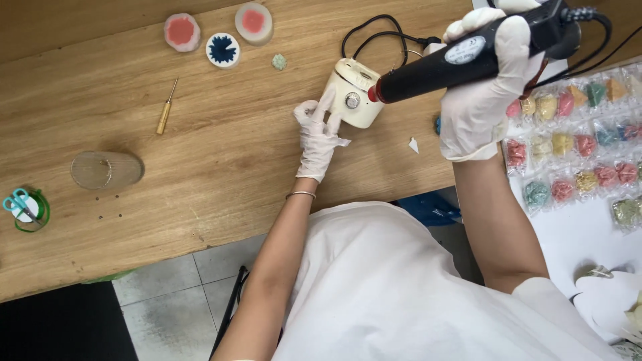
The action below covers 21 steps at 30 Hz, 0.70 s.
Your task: Clean and prepare a small electric melting pot and other studio equipment using a heat gun and wipes.
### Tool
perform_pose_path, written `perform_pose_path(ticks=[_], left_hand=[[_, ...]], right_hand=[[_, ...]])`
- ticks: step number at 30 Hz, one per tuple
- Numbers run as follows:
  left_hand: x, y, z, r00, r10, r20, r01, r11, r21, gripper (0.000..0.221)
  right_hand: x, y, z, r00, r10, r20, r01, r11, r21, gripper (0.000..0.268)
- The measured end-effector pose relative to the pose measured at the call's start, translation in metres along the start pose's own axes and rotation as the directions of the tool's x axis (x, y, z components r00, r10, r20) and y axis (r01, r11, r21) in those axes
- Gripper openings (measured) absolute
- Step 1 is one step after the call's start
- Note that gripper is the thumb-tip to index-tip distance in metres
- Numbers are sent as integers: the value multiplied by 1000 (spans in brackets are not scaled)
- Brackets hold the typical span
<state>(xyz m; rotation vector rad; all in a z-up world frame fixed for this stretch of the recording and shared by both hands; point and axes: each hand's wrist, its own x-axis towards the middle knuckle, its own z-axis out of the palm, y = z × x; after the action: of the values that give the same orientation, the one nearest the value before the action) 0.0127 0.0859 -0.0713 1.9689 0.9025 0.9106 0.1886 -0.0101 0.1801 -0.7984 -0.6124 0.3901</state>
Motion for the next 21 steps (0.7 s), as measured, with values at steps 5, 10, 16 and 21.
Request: perform_pose_path(ticks=[5, 10, 16, 21], left_hand=[[23, 80, -44, 868, -365, 336, 450, 865, -224, 96], [5, 33, -11, 996, 30, 81, -14, 983, -182, 127], [12, 83, -37, 915, -359, 185, 401, 754, -520, 137], [5, 77, -36, 918, -340, 203, 393, 720, -573, 141]], right_hand=[[15, 17, 17, 997, -7, 71, 12, 998, -64, 15], [21, 26, 27, 987, 44, 158, -34, 998, -61, 10], [23, 40, 34, 985, 96, 142, -88, 994, -58, 10], [25, 43, 39, 980, 139, 143, -127, 988, -85, 9]])
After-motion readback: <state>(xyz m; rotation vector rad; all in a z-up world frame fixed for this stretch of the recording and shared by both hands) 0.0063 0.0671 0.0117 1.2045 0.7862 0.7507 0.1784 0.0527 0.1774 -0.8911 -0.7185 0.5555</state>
